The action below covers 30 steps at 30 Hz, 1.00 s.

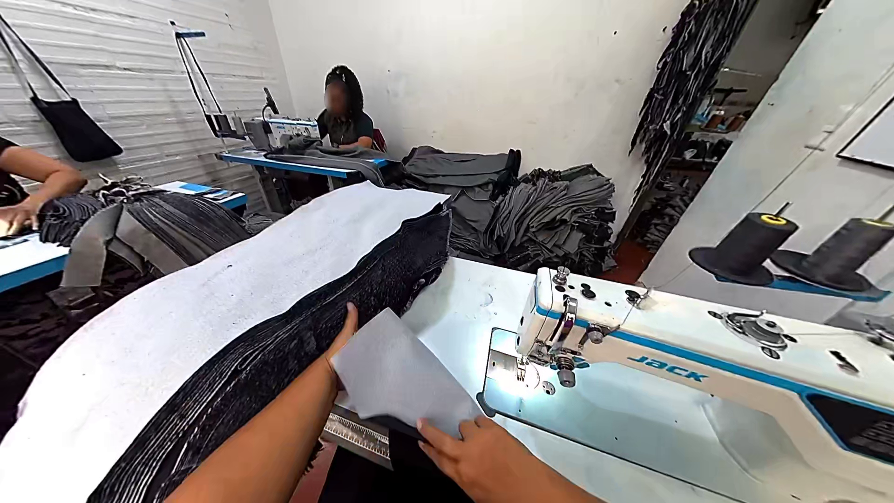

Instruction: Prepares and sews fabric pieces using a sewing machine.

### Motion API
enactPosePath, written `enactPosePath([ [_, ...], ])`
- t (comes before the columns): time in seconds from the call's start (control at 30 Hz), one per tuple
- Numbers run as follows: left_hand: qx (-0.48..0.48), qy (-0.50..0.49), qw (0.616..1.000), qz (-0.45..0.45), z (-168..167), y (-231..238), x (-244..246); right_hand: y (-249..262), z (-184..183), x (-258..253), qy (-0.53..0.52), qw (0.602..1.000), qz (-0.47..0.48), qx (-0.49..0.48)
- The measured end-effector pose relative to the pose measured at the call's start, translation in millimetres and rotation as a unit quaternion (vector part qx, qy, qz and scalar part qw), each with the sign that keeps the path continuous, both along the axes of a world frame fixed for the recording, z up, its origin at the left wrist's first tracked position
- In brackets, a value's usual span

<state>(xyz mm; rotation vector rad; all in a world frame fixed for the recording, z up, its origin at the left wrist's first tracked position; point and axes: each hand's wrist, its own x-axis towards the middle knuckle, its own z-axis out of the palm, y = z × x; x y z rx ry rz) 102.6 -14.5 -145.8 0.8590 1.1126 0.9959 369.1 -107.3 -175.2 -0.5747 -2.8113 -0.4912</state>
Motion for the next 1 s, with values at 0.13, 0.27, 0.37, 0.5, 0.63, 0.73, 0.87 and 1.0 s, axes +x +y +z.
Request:
enactPosePath([
  [0.13, 0.08, 0.194, 0.965, -0.155, 43.6, -1.4, -11.0, -9.6, -3.0, 24.0, 0.05, 0.997, 0.016, 0.057],
  [0.27, 0.266, 0.346, 0.876, -0.205, 86.3, -24.0, 9.0, -18.7, 9.9, 36.3, 0.201, 0.971, 0.042, -0.126],
  [0.37, 0.526, 0.333, 0.774, -0.122, 95.0, -39.1, 23.9, 2.7, 35.6, 28.7, 0.434, 0.861, -0.051, -0.26],
  [0.5, 0.662, 0.319, 0.667, -0.124, 119.0, -43.4, 35.0, 1.7, 80.1, 15.7, 0.308, 0.731, -0.131, -0.595],
  [0.63, 0.615, 0.387, 0.682, -0.084, 122.2, -49.2, 41.2, 8.6, 66.3, 27.5, 0.163, 0.721, -0.139, -0.659],
  [0.73, 0.666, 0.454, 0.592, -0.02, 116.2, -59.3, 61.1, 12.4, 72.5, 26.7, 0.211, 0.812, -0.192, -0.51],
  [0.87, 0.742, 0.473, 0.474, 0.038, 115.3, -77.1, 85.7, 2.1, 91.4, 14.2, 0.477, 0.793, -0.02, -0.378],
  [1.0, 0.709, 0.471, 0.521, 0.06, 116.0, -86.0, 81.1, -2.8, 97.7, 35.2, 0.493, 0.772, 0.033, -0.4],
])
